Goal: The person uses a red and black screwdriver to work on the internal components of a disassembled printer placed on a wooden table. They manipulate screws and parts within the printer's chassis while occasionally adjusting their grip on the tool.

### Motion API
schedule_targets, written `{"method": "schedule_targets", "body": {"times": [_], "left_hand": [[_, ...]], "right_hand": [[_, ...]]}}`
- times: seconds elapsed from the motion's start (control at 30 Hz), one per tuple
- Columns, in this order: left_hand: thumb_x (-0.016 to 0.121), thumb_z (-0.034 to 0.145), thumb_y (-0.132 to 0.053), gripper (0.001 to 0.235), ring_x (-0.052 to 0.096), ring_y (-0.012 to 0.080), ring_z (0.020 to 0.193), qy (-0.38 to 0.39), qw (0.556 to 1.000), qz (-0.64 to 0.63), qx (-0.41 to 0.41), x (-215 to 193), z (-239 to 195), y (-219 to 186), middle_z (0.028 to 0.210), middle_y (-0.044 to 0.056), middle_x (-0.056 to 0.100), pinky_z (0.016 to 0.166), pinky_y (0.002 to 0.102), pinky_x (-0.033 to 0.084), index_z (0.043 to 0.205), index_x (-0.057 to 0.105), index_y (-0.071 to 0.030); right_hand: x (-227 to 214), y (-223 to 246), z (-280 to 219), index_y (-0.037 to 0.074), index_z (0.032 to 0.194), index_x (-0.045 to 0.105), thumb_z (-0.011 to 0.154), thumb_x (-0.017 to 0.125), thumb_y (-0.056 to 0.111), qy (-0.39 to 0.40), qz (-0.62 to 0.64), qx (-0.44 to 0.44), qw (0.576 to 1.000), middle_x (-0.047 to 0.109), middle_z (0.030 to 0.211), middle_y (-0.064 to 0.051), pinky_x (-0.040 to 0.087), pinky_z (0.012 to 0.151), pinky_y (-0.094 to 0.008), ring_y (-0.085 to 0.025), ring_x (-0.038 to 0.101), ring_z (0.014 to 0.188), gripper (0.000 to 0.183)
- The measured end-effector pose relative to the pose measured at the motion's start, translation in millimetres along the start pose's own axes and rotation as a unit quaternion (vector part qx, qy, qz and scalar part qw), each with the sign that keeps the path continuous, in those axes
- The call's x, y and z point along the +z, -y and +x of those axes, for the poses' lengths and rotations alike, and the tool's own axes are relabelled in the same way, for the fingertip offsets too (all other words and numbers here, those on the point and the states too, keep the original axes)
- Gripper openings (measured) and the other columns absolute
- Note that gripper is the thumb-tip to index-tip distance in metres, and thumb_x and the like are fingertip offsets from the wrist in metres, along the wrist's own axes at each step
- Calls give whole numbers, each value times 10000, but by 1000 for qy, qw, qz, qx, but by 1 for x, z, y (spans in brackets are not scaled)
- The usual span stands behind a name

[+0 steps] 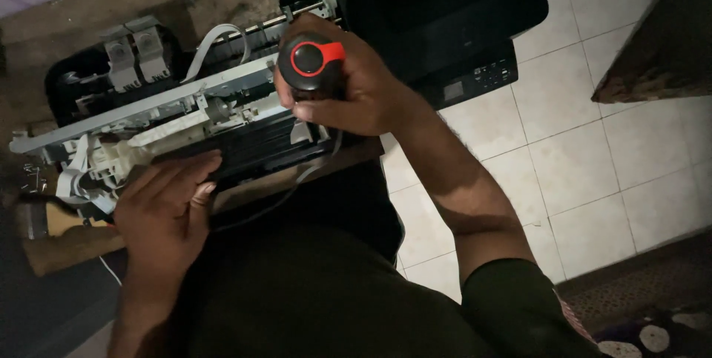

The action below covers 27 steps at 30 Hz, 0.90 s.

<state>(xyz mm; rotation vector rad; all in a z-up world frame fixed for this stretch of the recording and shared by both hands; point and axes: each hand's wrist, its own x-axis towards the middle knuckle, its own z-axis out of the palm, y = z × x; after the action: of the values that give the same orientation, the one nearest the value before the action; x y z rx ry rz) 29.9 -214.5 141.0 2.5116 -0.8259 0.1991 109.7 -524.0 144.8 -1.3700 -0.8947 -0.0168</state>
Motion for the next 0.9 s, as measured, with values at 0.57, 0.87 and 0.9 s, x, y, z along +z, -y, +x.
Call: {"method": "schedule_targets", "body": {"times": [0.57,0.87,0.9], "left_hand": [[650,1018,47,244,731,285,1056,-11,1000,-3,19,-2,0,-1,1207,142,776,873,426,539,1235,741,-17],[653,1019,-12,268,715,316,1062,7,1000,-19,3,-5,1,-1,1175,166,765,927,464,552,1278,721,-26],[655,1019,-5,259,720,306,1050,2,1000,-21,5,-5,2,-2,1168,158,770,908,452,554,1265,730,-24]], "right_hand": [[5,-10,-19,92,1414,388,1035,685,212,-25,49,98,994,648,1244,-104,529,839,-312,-151,607,890,497],[5,-12,-11,123,1236,489,998,676,221,25,48,40,998,559,1095,-81,519,894,-314,-215,597,997,318],[8,-9,-10,121,1262,457,1008,656,174,-12,71,69,995,557,1098,-73,523,874,-306,-199,587,971,327]]}}
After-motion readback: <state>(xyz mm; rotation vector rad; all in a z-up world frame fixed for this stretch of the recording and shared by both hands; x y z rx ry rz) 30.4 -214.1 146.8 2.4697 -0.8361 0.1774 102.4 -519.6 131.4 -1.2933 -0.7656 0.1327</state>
